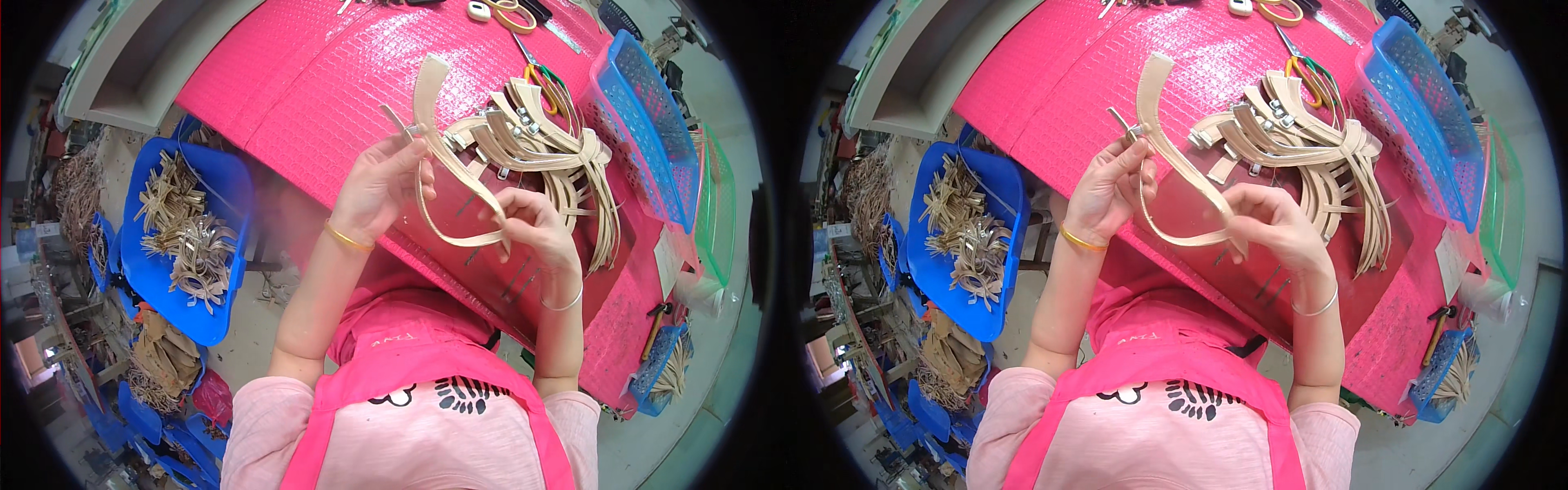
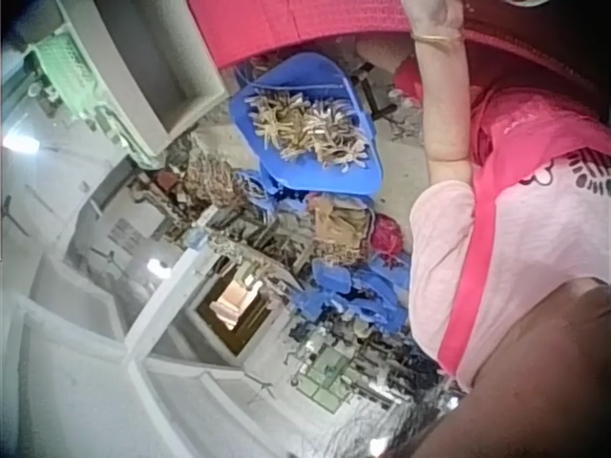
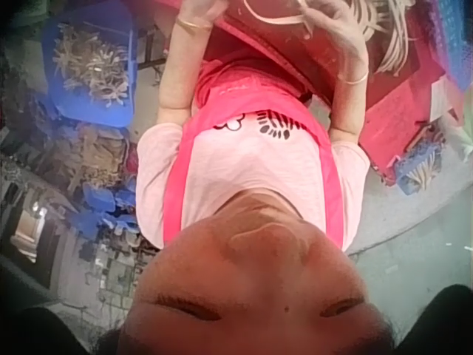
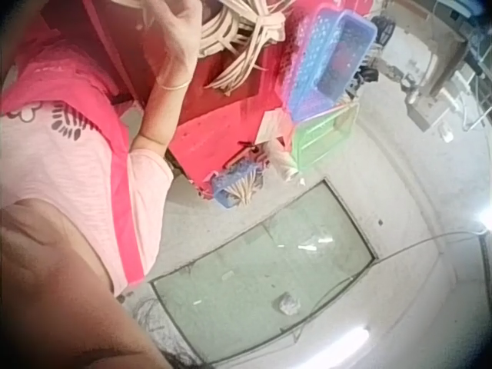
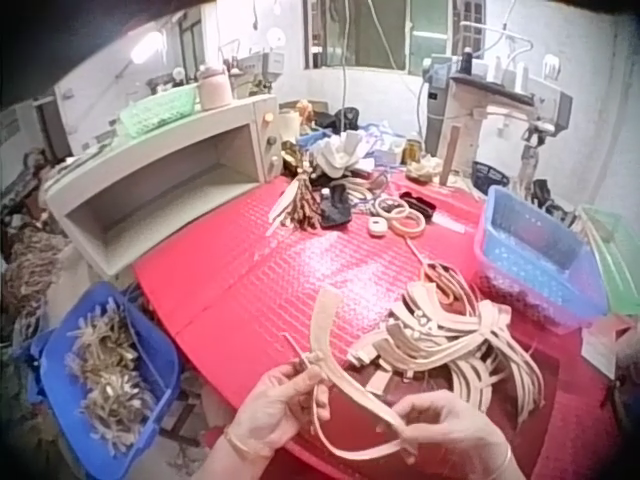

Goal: Manually assembling and organizing decorative shoe straps by threading metallic buckles onto them.

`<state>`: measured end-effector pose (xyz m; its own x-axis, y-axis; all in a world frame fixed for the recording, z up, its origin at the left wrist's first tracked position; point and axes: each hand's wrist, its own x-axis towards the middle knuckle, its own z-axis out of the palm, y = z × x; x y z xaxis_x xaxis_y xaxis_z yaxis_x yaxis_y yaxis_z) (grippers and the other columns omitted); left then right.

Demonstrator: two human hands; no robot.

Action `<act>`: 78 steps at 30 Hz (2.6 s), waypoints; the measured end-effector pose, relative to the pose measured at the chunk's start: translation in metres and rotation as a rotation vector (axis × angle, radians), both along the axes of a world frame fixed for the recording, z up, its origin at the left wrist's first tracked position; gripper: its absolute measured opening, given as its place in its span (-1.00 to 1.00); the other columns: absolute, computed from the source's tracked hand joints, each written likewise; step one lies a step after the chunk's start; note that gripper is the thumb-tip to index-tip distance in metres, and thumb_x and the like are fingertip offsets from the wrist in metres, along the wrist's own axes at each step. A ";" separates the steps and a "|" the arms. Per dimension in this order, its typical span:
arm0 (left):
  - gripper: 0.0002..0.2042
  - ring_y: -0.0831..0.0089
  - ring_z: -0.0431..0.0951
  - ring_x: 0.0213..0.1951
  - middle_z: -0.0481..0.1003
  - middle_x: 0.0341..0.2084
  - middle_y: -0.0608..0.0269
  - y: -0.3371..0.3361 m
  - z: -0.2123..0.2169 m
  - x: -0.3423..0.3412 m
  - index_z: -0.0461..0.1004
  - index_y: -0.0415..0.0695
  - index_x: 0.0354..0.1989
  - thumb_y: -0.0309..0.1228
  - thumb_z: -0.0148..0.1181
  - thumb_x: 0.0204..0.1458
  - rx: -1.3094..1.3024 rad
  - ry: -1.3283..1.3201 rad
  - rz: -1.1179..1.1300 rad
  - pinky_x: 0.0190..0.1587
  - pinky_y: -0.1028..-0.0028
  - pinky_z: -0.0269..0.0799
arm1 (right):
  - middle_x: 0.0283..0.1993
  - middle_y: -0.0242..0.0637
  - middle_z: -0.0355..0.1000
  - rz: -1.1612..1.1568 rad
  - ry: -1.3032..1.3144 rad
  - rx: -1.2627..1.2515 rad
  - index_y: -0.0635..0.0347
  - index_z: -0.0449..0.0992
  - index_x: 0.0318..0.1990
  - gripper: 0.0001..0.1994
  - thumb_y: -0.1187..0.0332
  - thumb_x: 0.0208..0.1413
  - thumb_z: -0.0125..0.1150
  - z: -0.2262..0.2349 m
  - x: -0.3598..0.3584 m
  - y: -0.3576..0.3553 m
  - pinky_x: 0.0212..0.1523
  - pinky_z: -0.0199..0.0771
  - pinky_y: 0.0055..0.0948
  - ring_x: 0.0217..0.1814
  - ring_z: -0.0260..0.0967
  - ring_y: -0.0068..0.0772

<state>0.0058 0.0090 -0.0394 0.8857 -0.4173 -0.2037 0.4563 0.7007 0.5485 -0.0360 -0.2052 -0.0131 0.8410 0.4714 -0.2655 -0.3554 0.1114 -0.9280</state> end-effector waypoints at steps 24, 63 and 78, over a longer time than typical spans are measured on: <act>-0.71 0.41 0.48 -0.39 0.46 -0.41 0.19 -0.041 0.011 -0.014 0.36 -0.29 -0.23 -0.29 -0.10 0.06 -0.029 0.194 -0.072 -0.37 0.52 0.42 | -0.46 -0.30 0.33 -0.199 -1.297 -0.625 0.26 0.43 -0.45 -0.78 0.55 -0.42 0.14 0.007 0.026 0.025 -0.44 0.34 -0.47 -0.45 0.32 -0.33; -0.89 0.54 0.47 -0.44 0.47 -0.50 0.19 -0.052 0.006 -0.044 0.39 -0.33 -0.39 -0.52 0.02 -0.02 0.179 -0.111 0.258 -0.36 0.61 0.38 | -0.50 -0.33 0.31 -0.428 -1.325 -0.573 0.22 0.44 -0.47 -0.77 0.54 -0.45 0.23 -0.009 -0.024 0.044 -0.46 0.35 -0.43 -0.47 0.32 -0.36; -0.84 0.73 0.29 -0.54 0.39 -0.60 0.39 -0.044 0.020 -0.054 0.45 -0.32 -0.40 -0.44 0.06 -0.01 0.348 -0.132 0.211 -0.48 0.71 0.20 | -0.60 -0.34 0.28 -0.552 -1.046 -0.692 0.30 0.38 -0.47 -0.95 0.58 -0.14 0.11 0.006 -0.010 0.049 -0.68 0.14 -0.63 -0.68 0.17 -0.56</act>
